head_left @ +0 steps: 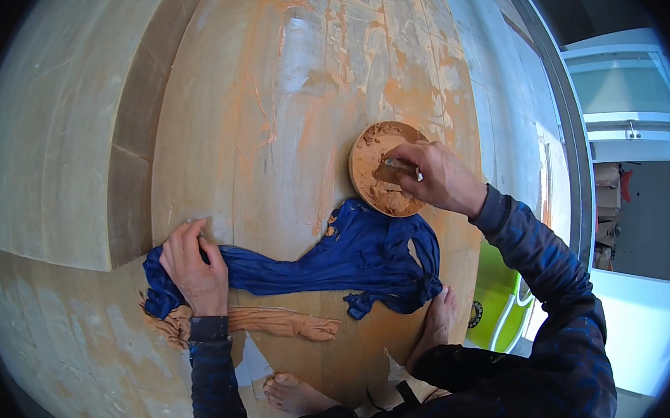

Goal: The person applies brown grout to the joints between floor tiles using a small tile shard as a spreader. They scoop the paste from a bowl, press it into the gaps along the tile edges, and wipe the area with their hands and a cloth.

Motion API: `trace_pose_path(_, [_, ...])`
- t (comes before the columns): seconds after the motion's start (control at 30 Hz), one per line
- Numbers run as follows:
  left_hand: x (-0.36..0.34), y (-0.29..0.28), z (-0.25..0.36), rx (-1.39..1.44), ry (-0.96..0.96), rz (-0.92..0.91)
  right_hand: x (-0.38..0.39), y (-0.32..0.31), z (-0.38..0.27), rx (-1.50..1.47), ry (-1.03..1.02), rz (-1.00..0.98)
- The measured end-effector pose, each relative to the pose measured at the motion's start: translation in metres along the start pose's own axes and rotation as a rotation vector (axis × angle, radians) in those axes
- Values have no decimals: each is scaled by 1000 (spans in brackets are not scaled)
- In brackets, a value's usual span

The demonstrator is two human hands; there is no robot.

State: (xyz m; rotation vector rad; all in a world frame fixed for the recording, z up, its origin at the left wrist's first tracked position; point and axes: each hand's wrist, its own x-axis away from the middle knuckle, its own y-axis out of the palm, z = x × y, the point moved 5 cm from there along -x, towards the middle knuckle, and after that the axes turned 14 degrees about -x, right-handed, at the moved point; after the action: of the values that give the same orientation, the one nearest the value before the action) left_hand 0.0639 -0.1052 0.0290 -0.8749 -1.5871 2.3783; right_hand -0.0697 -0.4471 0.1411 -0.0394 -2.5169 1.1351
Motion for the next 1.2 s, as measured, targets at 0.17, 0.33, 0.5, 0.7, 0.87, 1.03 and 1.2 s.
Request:
trace_pose_path(0.17, [10,0,138,433,175,-324,27,34,40,66,-96,56])
trace_pose_path(0.33, [14,42,205,414,158,-391,31,44,44,11,-38,-3])
trace_pose_path(0.5, [12,53,212,427,97,-328,19,41,59,-151,29,-64])
trace_pose_path(0.7, [13,48,205,408,126,-336,28,28,65,-956,464,-171])
trace_pose_path(0.87, [30,26,167,441,114,-326,-30,20,18,-1041,169,60])
trace_pose_path(1.03, [51,-7,143,646,33,-324,-166,25,-30,-302,-191,409])
trace_pose_path(1.2, [54,-20,130,740,56,-349,-230,64,-58,296,-550,523])
